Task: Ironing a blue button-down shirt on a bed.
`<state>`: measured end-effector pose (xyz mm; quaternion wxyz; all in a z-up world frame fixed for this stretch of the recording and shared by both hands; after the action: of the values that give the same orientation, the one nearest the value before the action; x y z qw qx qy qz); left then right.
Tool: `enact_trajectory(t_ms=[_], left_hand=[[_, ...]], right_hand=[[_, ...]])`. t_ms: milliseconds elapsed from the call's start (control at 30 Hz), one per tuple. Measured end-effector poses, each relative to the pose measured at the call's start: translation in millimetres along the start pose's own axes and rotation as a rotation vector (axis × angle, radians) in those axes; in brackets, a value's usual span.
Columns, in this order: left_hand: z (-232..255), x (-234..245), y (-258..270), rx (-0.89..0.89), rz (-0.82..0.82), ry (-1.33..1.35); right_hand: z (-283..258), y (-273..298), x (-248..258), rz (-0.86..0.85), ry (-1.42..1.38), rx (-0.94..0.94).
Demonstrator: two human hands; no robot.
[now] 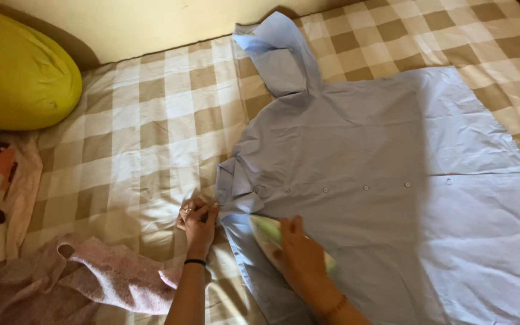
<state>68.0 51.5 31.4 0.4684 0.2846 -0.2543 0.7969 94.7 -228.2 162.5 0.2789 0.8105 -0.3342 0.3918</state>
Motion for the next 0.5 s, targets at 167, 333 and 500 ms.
enact_trajectory(t_ms=[167,333,500], left_hand=[[-11,-1,-1,-0.009,-0.008,0.082],[-5,-2,0,0.002,-0.01,0.041],[7,5,3,-0.023,0.027,0.042]], right_hand=[[40,3,0,0.039,-0.071,-0.286],[62,-44,-33,0.089,-0.34,-0.13],[36,-3,-31,-0.366,-1.056,-0.268]])
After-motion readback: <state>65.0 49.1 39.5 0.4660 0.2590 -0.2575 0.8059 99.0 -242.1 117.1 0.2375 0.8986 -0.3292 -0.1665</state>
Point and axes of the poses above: each hand's wrist, its own y-axis away from the middle knuckle, its own x-axis out of the back of the hand, z = x × y, the point moved 9 cm from there along -y, towards the middle knuckle, and after that the axes turned 15 degrees about -z, right-handed, at the moved point
